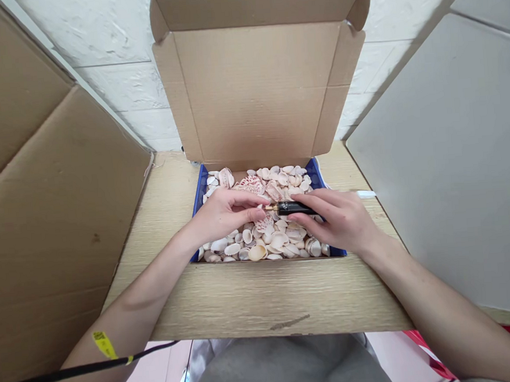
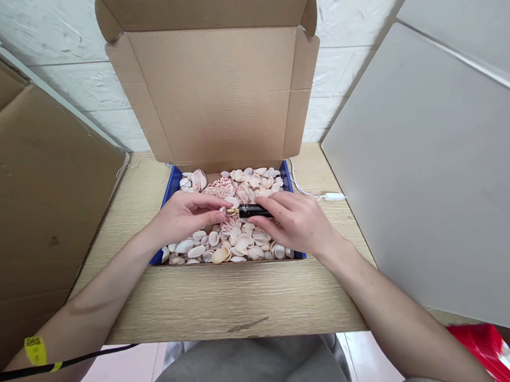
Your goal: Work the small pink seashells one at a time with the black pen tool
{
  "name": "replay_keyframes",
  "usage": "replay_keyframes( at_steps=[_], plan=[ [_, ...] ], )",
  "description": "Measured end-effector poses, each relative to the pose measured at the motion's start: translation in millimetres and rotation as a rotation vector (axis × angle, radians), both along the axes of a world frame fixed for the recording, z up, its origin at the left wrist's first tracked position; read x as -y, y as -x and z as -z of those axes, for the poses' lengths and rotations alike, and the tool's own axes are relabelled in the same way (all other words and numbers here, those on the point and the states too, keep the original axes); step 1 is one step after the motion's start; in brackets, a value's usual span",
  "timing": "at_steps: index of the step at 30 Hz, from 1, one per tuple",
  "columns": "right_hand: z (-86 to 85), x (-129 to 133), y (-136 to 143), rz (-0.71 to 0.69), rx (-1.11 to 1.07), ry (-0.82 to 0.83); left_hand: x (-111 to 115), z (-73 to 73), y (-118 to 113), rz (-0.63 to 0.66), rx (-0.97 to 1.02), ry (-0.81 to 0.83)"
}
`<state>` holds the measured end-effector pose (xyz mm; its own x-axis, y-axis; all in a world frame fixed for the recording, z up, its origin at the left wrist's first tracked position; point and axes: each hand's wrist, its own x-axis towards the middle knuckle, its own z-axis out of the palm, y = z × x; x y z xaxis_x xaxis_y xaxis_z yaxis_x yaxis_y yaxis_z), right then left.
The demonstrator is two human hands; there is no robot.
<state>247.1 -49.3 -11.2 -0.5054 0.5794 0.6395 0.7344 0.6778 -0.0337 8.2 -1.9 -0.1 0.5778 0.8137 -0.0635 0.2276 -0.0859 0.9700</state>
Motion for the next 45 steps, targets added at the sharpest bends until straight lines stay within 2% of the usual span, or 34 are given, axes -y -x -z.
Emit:
replay_keyframes(
  at_steps=[16,23,33,45],
  plan=[
    [-2.4,-0.7,-0.3,-0.032,-0.054,-0.135,0.2,-1.7,1.4,0.068,-0.041,-0.024],
    [-2.2,-1.2,-0.6,0.008,-0.064,-0.138,0.7,1.1,2.9,0.111,0.03,0.046],
    [-0.8,-0.2,2.3,-0.041,-0.037,-0.05,-0.5,0.9,4.3,0.101,-0.019,-0.092],
    [2.1,0.1,1.7,-0.046,-0.041,0.077,-1.3,1.9,3.5,0.093,0.016,-0.144]
  ],
)
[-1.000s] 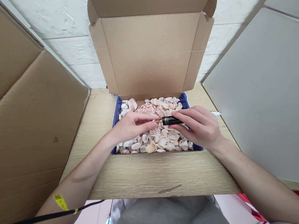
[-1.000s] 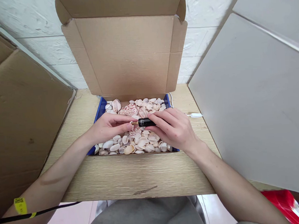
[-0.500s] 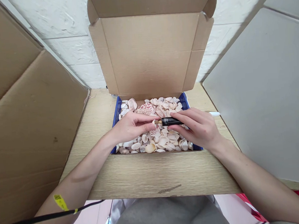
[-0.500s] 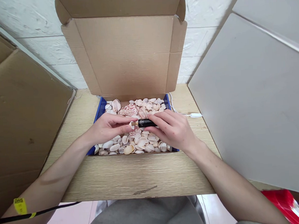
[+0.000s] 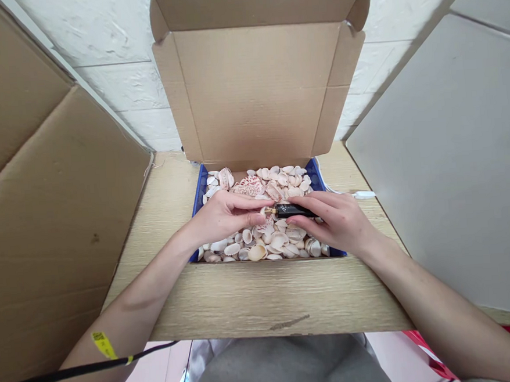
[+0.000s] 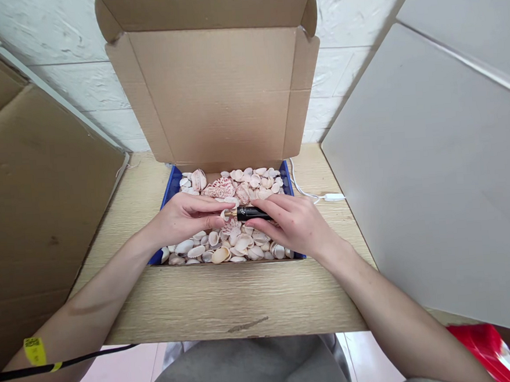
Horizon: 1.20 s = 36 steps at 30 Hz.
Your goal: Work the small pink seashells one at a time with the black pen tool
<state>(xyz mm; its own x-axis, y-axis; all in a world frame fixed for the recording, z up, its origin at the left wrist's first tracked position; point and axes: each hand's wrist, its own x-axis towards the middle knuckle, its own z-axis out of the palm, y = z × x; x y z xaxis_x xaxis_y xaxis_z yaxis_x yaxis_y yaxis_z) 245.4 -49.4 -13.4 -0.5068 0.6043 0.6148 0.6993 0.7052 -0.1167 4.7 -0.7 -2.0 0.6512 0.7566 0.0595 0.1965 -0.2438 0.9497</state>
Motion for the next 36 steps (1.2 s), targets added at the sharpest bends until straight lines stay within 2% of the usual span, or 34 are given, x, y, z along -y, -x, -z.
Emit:
replay_keyframes(
  at_steps=[12,20,28,36],
  plan=[
    [-2.9,0.4,1.7,-0.01,0.006,-0.008,1.1,-3.5,-0.9,-0.02,-0.024,0.022],
    [-1.9,0.1,1.8,-0.015,0.001,-0.005,2.4,-3.6,-1.8,-0.025,-0.016,0.094],
    [-1.2,0.3,2.1,0.011,0.002,0.004,3.5,-4.4,-3.8,-0.066,-0.003,0.159],
    [0.8,-0.2,2.3,0.03,-0.028,-0.039,3.6,-5.2,-6.4,-0.122,0.008,0.145]
  ],
)
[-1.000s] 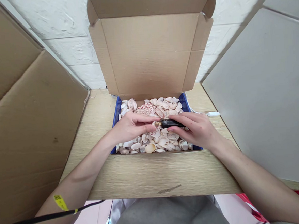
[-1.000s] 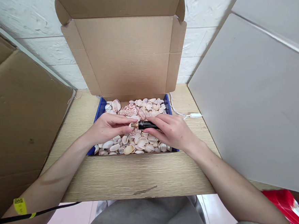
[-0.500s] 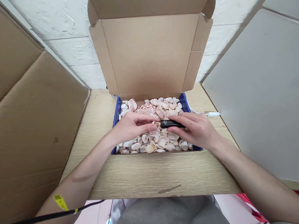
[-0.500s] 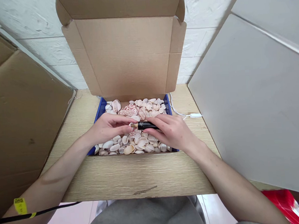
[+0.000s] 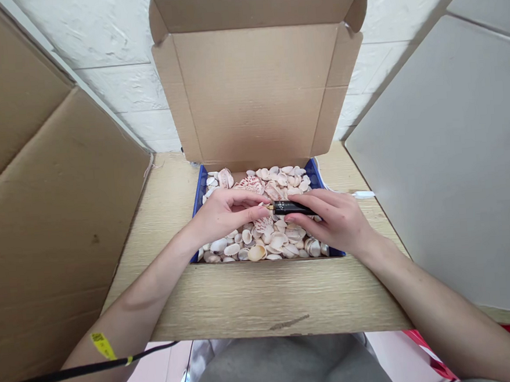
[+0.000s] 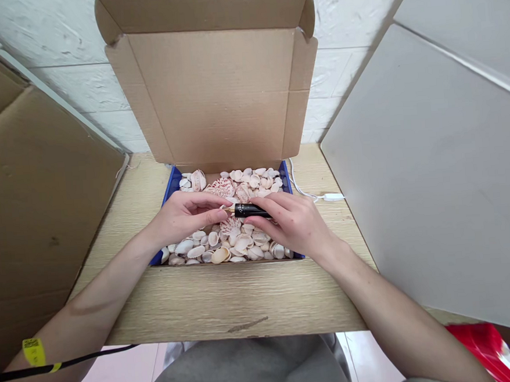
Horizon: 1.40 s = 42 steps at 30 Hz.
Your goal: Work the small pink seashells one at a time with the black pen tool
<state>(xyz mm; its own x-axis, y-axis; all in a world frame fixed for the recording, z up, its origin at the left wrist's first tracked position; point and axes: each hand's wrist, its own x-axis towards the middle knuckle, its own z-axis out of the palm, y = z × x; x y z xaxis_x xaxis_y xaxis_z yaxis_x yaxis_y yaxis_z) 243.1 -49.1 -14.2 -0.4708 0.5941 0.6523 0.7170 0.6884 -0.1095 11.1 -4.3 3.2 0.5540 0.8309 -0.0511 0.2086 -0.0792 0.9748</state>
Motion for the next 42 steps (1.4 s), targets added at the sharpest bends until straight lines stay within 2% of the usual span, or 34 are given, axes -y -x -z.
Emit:
replay_keyframes(
  at_steps=[19,28,38,42],
  plan=[
    [-1.4,0.0,0.6,-0.011,0.013,-0.019,-2.0,2.2,0.1,0.01,-0.04,0.005],
    [1.5,-1.9,-2.5,0.002,0.003,-0.04,-3.8,4.5,2.1,0.026,0.025,0.121],
    [2.0,-0.6,-2.3,0.124,-0.035,0.007,-3.5,0.8,2.2,-0.122,0.054,0.05],
    [2.1,-1.1,-2.6,0.147,-0.048,-0.017,-4.4,2.7,3.4,-0.142,0.044,0.028]
  ],
)
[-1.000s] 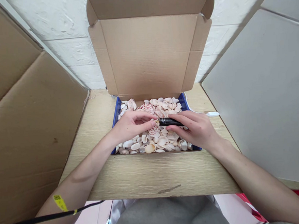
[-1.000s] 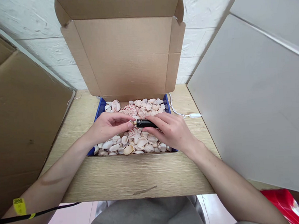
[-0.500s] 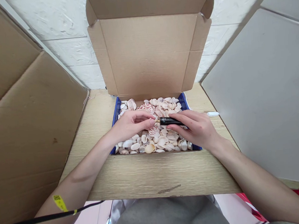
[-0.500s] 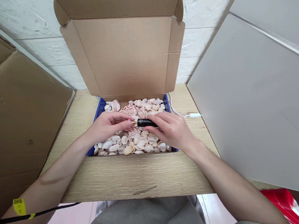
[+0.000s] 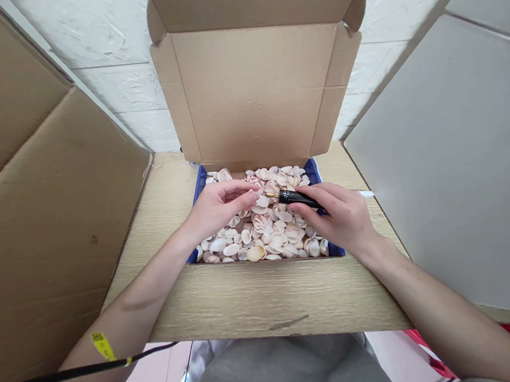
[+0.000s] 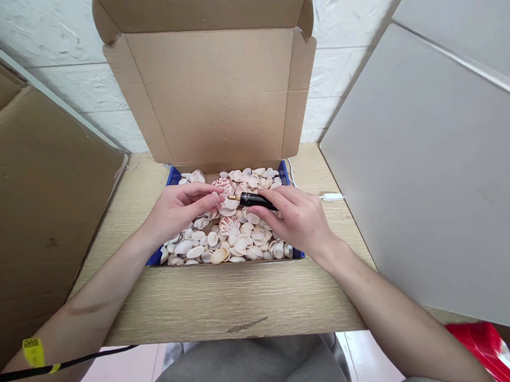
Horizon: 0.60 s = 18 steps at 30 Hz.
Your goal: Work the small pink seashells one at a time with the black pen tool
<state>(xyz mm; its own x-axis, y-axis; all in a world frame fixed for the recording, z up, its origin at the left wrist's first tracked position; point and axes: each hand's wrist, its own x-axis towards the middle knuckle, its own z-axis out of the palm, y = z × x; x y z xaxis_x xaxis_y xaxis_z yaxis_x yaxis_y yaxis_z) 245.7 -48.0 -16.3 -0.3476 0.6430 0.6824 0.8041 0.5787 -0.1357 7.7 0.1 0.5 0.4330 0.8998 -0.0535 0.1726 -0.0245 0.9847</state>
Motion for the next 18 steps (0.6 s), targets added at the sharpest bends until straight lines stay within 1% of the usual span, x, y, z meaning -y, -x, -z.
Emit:
replay_keyframes(
  at_steps=[6,12,18],
  plan=[
    [1.0,-0.5,0.0,0.006,-0.01,-0.014,-0.5,0.9,1.2,-0.01,0.02,-0.021],
    [0.8,-0.2,-0.1,0.004,-0.003,0.043,-0.6,0.0,1.2,-0.024,-0.008,-0.051],
    [0.3,0.0,0.0,0.024,-0.017,0.039,-1.6,2.0,1.6,-0.014,-0.007,-0.052]
  ],
)
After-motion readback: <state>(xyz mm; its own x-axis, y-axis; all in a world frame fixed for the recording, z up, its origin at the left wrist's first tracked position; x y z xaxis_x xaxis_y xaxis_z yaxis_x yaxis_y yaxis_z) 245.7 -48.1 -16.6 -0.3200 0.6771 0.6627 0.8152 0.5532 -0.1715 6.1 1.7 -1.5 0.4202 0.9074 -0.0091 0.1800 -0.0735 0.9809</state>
